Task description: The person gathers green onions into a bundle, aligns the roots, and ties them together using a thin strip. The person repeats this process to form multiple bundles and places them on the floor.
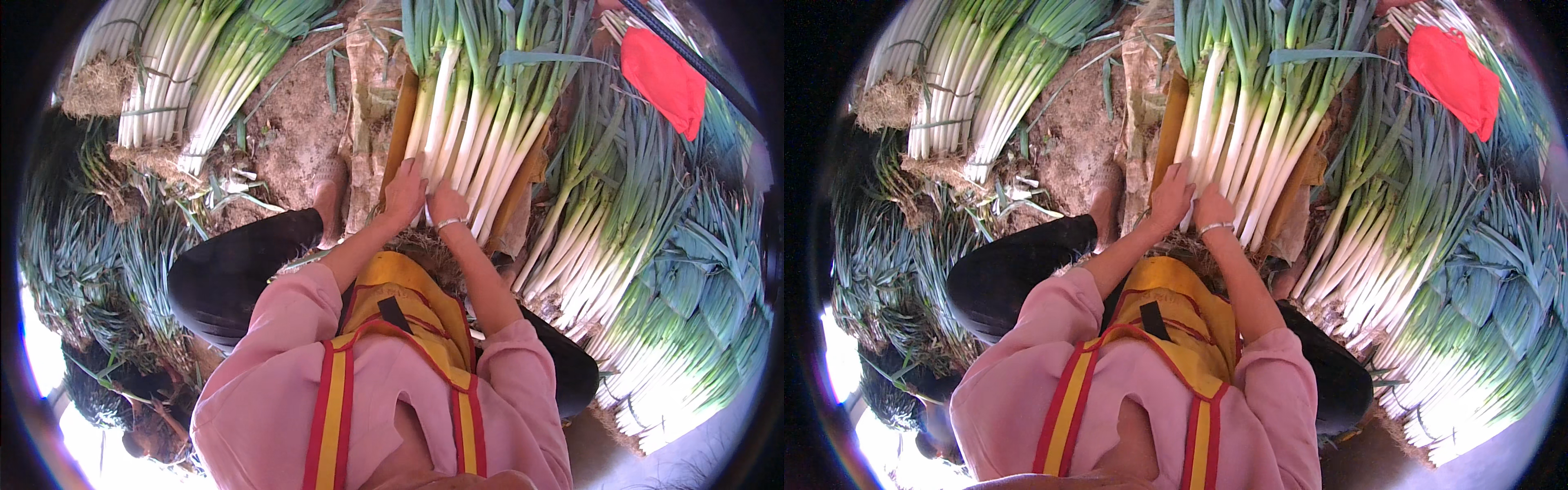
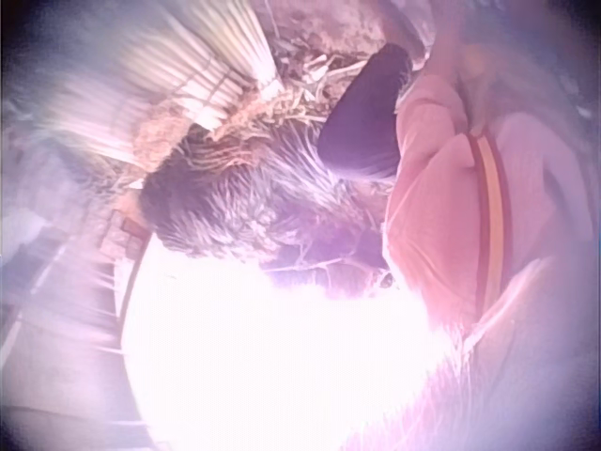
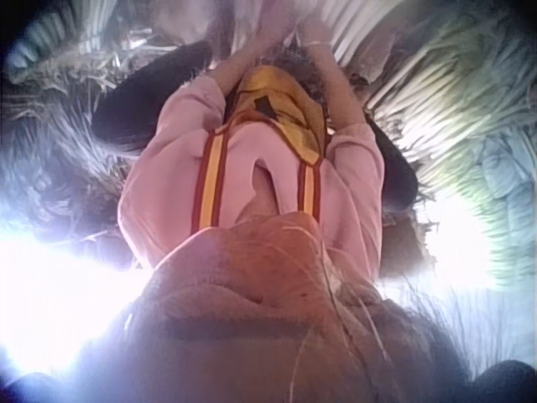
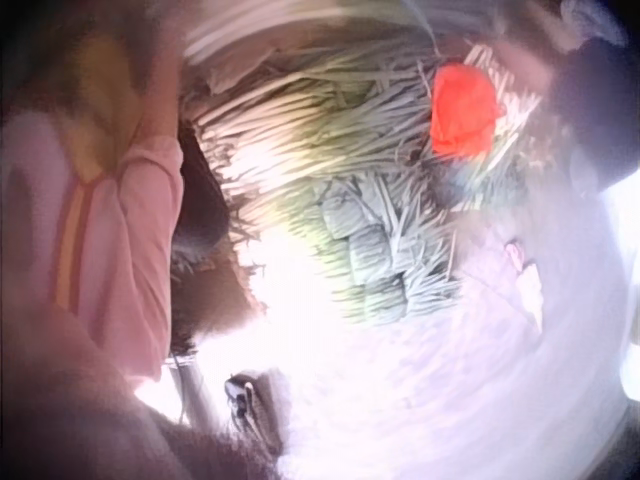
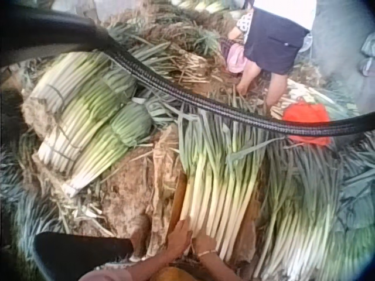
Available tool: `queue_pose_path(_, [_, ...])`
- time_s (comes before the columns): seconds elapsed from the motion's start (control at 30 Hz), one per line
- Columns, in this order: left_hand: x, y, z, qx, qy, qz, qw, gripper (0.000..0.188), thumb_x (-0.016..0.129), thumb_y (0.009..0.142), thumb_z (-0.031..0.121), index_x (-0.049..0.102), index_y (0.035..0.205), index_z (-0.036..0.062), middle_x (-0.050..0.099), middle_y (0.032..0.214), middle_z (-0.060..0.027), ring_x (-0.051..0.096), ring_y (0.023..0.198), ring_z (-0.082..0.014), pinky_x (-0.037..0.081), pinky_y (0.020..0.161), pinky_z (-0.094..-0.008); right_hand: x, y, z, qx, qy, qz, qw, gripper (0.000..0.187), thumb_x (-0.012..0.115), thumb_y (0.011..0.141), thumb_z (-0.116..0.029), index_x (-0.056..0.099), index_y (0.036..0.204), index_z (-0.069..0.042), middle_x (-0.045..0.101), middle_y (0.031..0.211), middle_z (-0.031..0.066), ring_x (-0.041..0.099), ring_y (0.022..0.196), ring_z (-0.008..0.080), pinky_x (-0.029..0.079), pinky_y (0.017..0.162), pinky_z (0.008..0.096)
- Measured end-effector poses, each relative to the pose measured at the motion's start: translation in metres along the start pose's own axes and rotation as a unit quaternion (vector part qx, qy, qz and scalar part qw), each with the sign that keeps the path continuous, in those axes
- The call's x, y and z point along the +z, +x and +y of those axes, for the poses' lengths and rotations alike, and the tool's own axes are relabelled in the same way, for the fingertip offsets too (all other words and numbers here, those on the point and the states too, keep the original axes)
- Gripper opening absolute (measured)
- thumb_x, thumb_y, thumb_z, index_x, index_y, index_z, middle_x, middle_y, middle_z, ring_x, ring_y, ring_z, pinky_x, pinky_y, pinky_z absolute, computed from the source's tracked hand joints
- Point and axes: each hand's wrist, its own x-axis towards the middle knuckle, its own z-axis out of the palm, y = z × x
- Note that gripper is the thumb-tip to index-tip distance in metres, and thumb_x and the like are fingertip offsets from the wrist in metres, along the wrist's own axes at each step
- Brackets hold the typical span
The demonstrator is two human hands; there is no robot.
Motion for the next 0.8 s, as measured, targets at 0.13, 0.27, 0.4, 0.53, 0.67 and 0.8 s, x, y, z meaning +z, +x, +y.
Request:
queue_pose_path(0.13, [0.013, -0.004, -0.014, 0.071, 0.068, 0.040, 0.994, 0.047, 0.056, 0.076, 0.011, 0.049, 0.122, 0.0068, 0.052, 0.107, -0.0110, 0.049, 0.099, -0.0290, 0.044, 0.079, -0.0436, 0.023, -0.007, 0.009, -0.003, -0.003, -0.010, 1.000, 0.022, 0.050, 0.084, -0.021, 0.057, 0.091, -0.001, 0.065, 0.082, 0.0209, 0.064, 0.078, 0.0365, 0.051, 0.068, 0.0450])
queue_pose_path(0.27, [0.025, -0.006, -0.026, 0.044, 0.092, 0.010, 0.995, 0.047, 0.056, 0.077, 0.010, 0.050, 0.124, 0.0083, 0.053, 0.102, -0.0128, 0.049, 0.098, -0.0308, 0.044, 0.081, -0.0423, 0.040, -0.008, 0.008, 0.013, 0.022, 0.044, 0.999, 0.026, 0.057, 0.079, -0.028, 0.062, 0.083, -0.003, 0.065, 0.082, 0.0200, 0.064, 0.076, 0.0358, 0.051, 0.067, 0.0435])
queue_pose_path(0.4, [0.008, 0.002, -0.028, 0.018, 0.005, -0.024, 1.000, 0.048, 0.059, 0.076, 0.010, 0.050, 0.123, 0.0069, 0.052, 0.103, -0.0136, 0.049, 0.099, -0.0313, 0.043, 0.082, -0.0420, 0.010, -0.011, 0.024, -0.104, 0.022, -0.046, 0.993, 0.031, 0.058, 0.080, -0.031, 0.061, 0.093, -0.003, 0.065, 0.086, 0.0196, 0.063, 0.082, 0.0356, 0.050, 0.073, 0.0429])
queue_pose_path(0.53, [-0.004, 0.004, 0.014, 0.053, -0.023, 0.095, 0.994, 0.045, 0.061, 0.076, 0.010, 0.052, 0.120, 0.0057, 0.053, 0.101, -0.0147, 0.049, 0.098, -0.0322, 0.041, 0.085, -0.0407, -0.074, -0.030, 0.098, -0.184, 0.044, -0.061, 0.980, 0.037, 0.056, 0.082, -0.035, 0.057, 0.108, -0.008, 0.064, 0.094, 0.0182, 0.061, 0.092, 0.0334, 0.047, 0.082, 0.0426])
queue_pose_path(0.67, [0.025, -0.006, 0.093, 0.169, -0.197, 0.025, 0.965, 0.033, 0.062, 0.079, 0.010, 0.057, 0.112, 0.0056, 0.055, 0.106, -0.0136, 0.053, 0.098, -0.0274, 0.043, 0.086, -0.0367, -0.172, -0.049, 0.212, -0.038, 0.036, 0.065, 0.997, 0.029, 0.056, 0.082, -0.027, 0.061, 0.103, -0.008, 0.063, 0.102, 0.0148, 0.061, 0.093, 0.0309, 0.047, 0.083, 0.0413])
queue_pose_path(0.8, [0.098, -0.039, 0.157, 0.080, -0.294, -0.241, 0.921, 0.033, 0.063, 0.080, 0.015, 0.059, 0.110, 0.0021, 0.062, 0.099, -0.0132, 0.060, 0.090, -0.0231, 0.048, 0.081, -0.0321, -0.196, -0.097, 0.331, 0.110, 0.340, 0.167, 0.919, 0.026, 0.051, 0.086, -0.014, 0.056, 0.109, -0.001, 0.064, 0.077, 0.0106, 0.060, 0.057, 0.0138, 0.048, 0.047, 0.0253])
